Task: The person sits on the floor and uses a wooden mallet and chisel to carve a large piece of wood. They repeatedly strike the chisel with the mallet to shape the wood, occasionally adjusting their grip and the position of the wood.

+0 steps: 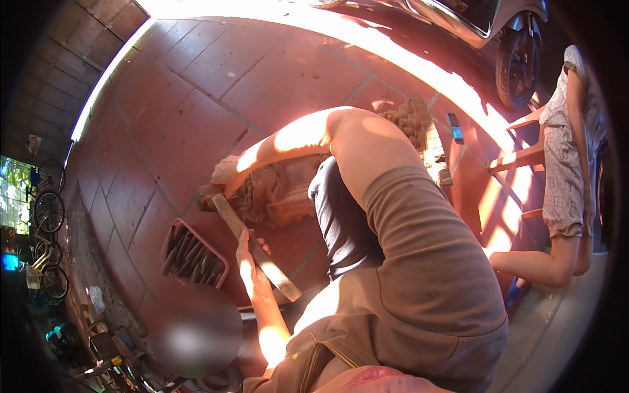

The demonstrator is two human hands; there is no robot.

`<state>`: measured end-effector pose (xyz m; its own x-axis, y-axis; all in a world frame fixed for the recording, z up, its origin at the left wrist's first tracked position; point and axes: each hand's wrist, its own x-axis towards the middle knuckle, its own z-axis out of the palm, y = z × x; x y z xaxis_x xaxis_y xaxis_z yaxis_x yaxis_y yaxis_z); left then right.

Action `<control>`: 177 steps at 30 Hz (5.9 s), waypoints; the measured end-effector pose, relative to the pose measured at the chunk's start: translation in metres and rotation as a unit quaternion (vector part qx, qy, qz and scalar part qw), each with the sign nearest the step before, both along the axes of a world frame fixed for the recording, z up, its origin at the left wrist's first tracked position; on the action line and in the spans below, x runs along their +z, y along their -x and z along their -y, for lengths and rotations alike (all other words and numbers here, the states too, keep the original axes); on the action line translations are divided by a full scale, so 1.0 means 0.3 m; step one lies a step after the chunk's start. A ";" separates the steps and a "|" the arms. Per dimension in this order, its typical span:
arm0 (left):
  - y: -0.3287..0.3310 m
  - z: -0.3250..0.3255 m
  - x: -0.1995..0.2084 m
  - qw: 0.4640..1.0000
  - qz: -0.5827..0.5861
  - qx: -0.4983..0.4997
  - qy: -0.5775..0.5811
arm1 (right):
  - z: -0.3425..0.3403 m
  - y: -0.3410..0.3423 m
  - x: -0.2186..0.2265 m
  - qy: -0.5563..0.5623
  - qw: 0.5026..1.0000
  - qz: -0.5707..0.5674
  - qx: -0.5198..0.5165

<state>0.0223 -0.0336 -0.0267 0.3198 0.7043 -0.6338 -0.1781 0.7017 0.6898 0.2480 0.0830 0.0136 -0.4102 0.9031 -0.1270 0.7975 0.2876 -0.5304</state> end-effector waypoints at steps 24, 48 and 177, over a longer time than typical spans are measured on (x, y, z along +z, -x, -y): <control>-0.016 0.016 -0.004 0.999 0.023 -0.003 0.034 | -0.035 -0.038 -0.022 0.008 1.000 0.022 0.007; -0.076 0.078 -0.077 0.994 -0.073 -0.079 -0.006 | -0.005 -0.054 0.002 0.017 1.000 0.012 0.016; -0.018 0.023 -0.136 0.994 0.000 0.098 0.052 | -0.086 -0.111 -0.067 0.137 0.976 -0.152 -0.078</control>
